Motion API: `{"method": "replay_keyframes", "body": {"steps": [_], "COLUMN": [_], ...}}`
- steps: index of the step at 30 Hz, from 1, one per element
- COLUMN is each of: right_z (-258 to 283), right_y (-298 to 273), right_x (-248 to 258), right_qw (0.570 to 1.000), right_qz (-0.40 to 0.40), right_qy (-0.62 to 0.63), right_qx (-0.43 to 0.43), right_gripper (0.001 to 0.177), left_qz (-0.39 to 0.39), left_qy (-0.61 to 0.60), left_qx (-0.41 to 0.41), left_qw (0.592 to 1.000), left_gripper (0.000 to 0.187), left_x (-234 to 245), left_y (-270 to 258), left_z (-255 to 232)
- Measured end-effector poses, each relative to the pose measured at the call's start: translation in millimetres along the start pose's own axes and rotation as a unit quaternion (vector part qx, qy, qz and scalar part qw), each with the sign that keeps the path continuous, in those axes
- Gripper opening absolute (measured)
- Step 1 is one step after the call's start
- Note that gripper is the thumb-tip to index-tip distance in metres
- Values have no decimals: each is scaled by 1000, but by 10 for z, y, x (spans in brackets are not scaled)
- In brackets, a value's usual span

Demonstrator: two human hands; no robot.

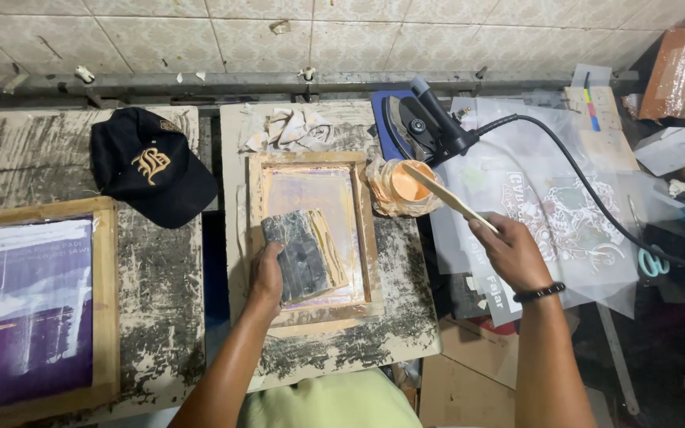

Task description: The person uses a squeegee to spread orange ink across a screen printing frame. They then use a spatula to scoop more ink from a container and apply it to the screen before resuming the spreading motion with the squeegee.

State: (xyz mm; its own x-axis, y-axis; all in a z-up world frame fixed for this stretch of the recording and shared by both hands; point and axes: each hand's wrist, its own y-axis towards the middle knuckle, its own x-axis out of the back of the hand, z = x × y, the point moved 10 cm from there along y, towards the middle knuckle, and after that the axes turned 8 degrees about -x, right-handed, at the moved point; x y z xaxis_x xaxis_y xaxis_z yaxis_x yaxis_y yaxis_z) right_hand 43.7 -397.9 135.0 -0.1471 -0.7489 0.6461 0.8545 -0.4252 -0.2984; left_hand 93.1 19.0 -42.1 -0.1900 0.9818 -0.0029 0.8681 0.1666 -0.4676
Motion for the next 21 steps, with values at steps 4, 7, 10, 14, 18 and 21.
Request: {"method": "replay_keyframes", "body": {"steps": [4, 7, 10, 14, 18, 21], "right_z": [169, 164, -160, 165, 237, 252], "right_y": [-442, -596, -531, -741, -736, -698], "right_x": [-205, -612, -948, -1065, -1090, -1068], "right_qw": [991, 984, 984, 969, 962, 964], "right_qz": [14, 104, 137, 149, 111, 101], "right_qy": [129, 110, 17, 10, -40, -32], "right_qx": [36, 91, 116, 196, 248, 243], "right_gripper": [26, 18, 20, 26, 29, 21], "left_qz": [11, 8, 13, 42, 50, 68], "left_qy": [46, 43, 34, 11, 1, 28], "left_qx": [26, 28, 22, 21, 22, 15], "left_qw": [999, 999, 999, 999, 998, 997], "left_gripper": [55, 55, 52, 54, 53, 61], "left_x": [96, 148, 184, 141, 179, 127], "left_y": [107, 228, 218, 12, 566, 229], "left_z": [18, 36, -178, -421, 175, -282]}}
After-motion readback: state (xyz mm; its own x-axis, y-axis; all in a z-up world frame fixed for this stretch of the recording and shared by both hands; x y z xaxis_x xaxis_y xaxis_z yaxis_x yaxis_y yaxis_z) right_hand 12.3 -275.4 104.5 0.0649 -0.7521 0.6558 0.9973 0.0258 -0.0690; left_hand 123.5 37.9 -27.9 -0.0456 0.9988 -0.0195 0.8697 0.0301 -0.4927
